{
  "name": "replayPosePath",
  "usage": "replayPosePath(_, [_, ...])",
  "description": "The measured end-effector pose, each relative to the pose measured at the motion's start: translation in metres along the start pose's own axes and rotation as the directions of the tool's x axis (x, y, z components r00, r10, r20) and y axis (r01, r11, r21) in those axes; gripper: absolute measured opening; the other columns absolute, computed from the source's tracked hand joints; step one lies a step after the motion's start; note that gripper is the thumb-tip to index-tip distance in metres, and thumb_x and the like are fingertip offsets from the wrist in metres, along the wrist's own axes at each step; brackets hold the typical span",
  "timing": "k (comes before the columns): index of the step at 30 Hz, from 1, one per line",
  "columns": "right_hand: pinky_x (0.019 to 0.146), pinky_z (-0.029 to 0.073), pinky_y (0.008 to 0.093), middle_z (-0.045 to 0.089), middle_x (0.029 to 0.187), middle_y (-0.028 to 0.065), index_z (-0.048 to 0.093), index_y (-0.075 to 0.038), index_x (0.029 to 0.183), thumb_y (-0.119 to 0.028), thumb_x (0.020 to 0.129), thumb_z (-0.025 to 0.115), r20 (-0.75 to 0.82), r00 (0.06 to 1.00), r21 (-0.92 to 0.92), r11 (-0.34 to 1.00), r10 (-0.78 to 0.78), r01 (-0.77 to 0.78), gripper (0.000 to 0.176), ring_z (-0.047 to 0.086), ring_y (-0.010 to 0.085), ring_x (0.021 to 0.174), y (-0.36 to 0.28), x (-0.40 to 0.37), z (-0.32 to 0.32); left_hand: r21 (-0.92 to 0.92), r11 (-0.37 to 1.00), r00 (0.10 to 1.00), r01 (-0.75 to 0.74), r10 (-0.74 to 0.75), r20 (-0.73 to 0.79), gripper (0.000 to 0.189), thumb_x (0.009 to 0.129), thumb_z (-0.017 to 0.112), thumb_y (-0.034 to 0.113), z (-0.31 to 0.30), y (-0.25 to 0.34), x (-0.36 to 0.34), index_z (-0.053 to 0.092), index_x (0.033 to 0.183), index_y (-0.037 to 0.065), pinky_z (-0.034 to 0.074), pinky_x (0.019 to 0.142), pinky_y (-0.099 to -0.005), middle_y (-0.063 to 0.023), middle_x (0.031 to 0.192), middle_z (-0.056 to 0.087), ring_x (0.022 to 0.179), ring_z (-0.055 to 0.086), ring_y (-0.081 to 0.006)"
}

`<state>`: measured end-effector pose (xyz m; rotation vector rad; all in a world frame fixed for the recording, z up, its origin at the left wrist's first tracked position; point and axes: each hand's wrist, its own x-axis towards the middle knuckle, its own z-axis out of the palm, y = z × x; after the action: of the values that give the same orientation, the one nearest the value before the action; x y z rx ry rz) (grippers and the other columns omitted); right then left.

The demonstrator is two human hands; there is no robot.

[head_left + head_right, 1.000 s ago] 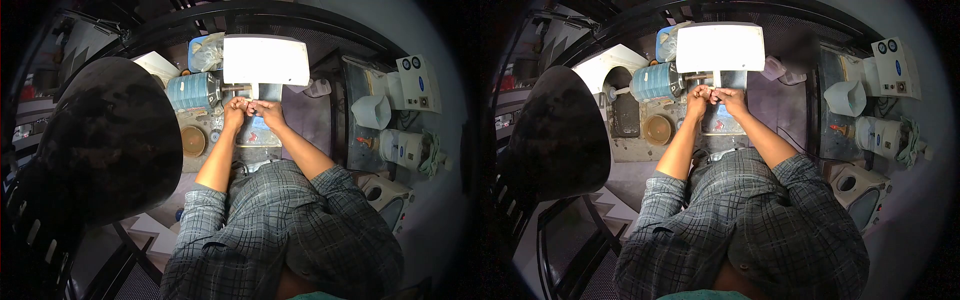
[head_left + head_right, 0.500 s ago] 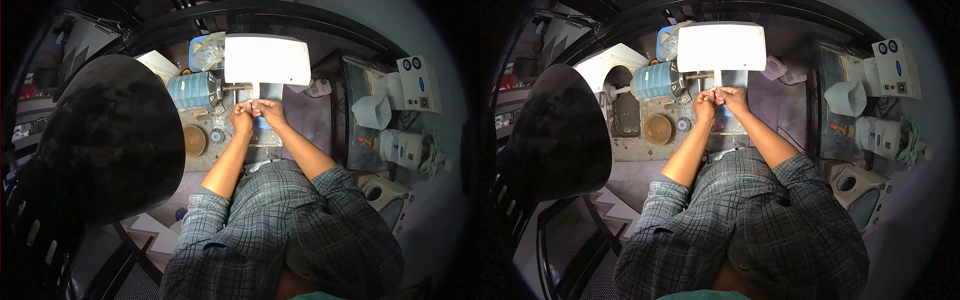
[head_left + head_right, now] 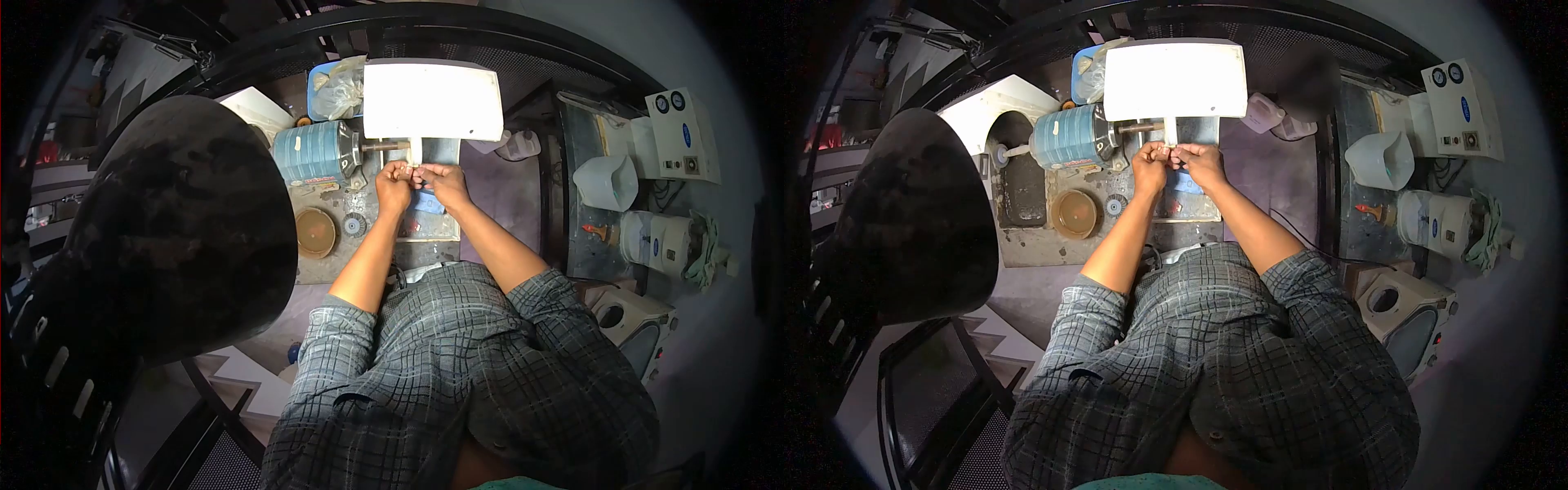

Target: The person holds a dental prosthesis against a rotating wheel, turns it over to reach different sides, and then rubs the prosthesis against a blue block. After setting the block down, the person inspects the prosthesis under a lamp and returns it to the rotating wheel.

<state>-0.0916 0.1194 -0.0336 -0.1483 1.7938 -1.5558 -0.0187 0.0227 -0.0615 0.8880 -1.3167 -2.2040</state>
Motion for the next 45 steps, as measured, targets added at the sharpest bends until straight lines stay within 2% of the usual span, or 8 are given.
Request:
replayPosePath(9, [0.064, 0.047, 0.0240, 0.068, 0.086, 0.0049, 0.066, 0.002, 0.100, -0.015, 0.084, 0.065, -0.012, 1.000, -0.087, 0.996, -0.002, 0.001, 0.023, 0.061, 0.0089, 0.072, -0.007, -0.004, -0.001, -0.004, 0.999, 0.999, -0.049, 0.048, -0.023, 0.003, 0.089, 0.052, -0.002, 0.004, -0.005, -0.004, 0.054, 0.092, -0.001, 0.049, 0.053, -0.0236, -0.0071, 0.073, 0.062, 0.060, 0.058, -0.0111])
replayPosePath(11, [0.064, 0.047, 0.0239, 0.068, 0.085, 0.0047, 0.067, 0.002, 0.100, -0.014, 0.084, 0.065, 0.001, 1.000, -0.050, 0.999, -0.004, 0.004, 0.022, 0.061, 0.0084, 0.072, -0.005, -0.002, -0.003, 0.015, 0.988, 0.988, -0.157, 0.157, 0.010, 0.003, 0.089, 0.053, -0.001, 0.006, -0.005, -0.008, 0.053, 0.092, -0.001, 0.049, 0.054, -0.0233, -0.0067, 0.073, 0.061, 0.060, 0.058, -0.0110])
replayPosePath(13, [0.059, 0.044, 0.0204, 0.067, 0.078, 0.0037, 0.067, 0.003, 0.095, -0.007, 0.084, 0.063, -0.038, 0.999, 0.014, 1.000, -0.023, 0.024, 0.015, 0.059, 0.0079, 0.066, -0.008, -0.003, -0.003, 0.070, 0.985, 0.987, -0.159, 0.158, 0.021, 0.002, 0.089, 0.053, 0.000, 0.007, -0.008, -0.008, 0.053, 0.092, -0.001, 0.049, 0.055, -0.0232, -0.0067, 0.073, 0.061, 0.060, 0.057, -0.0111])
replayPosePath(33, [0.063, 0.046, 0.0213, 0.068, 0.081, 0.0044, 0.067, 0.002, 0.098, -0.012, 0.083, 0.066, 0.008, 1.000, 0.014, 1.000, -0.008, 0.008, 0.020, 0.061, 0.0078, 0.070, 0.001, 0.005, 0.000, 0.062, 0.993, 0.995, -0.102, 0.103, -0.011, 0.005, 0.090, 0.054, 0.002, 0.003, -0.001, -0.006, 0.051, 0.089, -0.002, 0.052, 0.056, -0.0264, -0.0097, 0.076, 0.063, 0.060, 0.060, -0.0141])
replayPosePath(35, [0.063, 0.047, 0.0237, 0.069, 0.080, 0.0073, 0.067, 0.003, 0.096, -0.009, 0.082, 0.066, 0.046, 0.998, -0.013, 0.999, -0.032, 0.033, 0.019, 0.062, 0.0103, 0.070, -0.001, 0.000, 0.001, 0.066, 0.993, 0.995, -0.100, 0.100, -0.005, 0.004, 0.089, 0.054, 0.002, -0.006, 0.008, -0.011, 0.053, 0.091, -0.002, 0.050, 0.058, -0.0239, -0.0064, 0.076, 0.062, 0.062, 0.058, -0.0112])
replayPosePath(37, [0.069, 0.048, 0.0275, 0.069, 0.082, 0.0085, 0.068, 0.002, 0.096, -0.012, 0.082, 0.066, 0.062, 0.969, -0.250, 0.936, -0.240, 0.247, 0.020, 0.062, 0.0125, 0.070, -0.017, -0.015, 0.004, 0.219, 0.958, 0.982, -0.186, 0.174, 0.072, 0.005, 0.089, 0.056, 0.001, -0.016, 0.023, -0.020, 0.056, 0.093, -0.002, 0.046, 0.059, -0.0218, -0.0024, 0.076, 0.061, 0.066, 0.056, -0.0081])
replayPosePath(38, [0.077, 0.048, 0.0301, 0.070, 0.087, 0.0107, 0.068, 0.000, 0.097, -0.016, 0.082, 0.067, 0.109, 0.956, -0.226, 0.930, -0.273, 0.291, 0.022, 0.063, 0.0155, 0.076, -0.020, -0.020, 0.003, 0.287, 0.944, 0.986, -0.164, 0.150, 0.069, 0.009, 0.087, 0.058, 0.000, -0.023, 0.029, -0.025, 0.060, 0.096, -0.001, 0.044, 0.060, -0.0204, -0.0006, 0.078, 0.061, 0.068, 0.053, -0.0063])
replayPosePath(45, [0.079, 0.047, 0.0314, 0.069, 0.094, 0.0102, 0.070, -0.004, 0.095, -0.015, 0.082, 0.066, 0.230, 0.844, -0.311, 0.785, -0.485, 0.536, 0.017, 0.061, 0.0192, 0.085, -0.028, -0.037, -0.003, 0.261, 0.920, 0.952, -0.292, 0.255, 0.167, 0.017, 0.086, 0.058, -0.002, -0.036, 0.038, -0.039, 0.062, 0.102, -0.003, 0.051, 0.074, -0.0242, -0.0085, 0.097, 0.064, 0.083, 0.062, -0.0130])
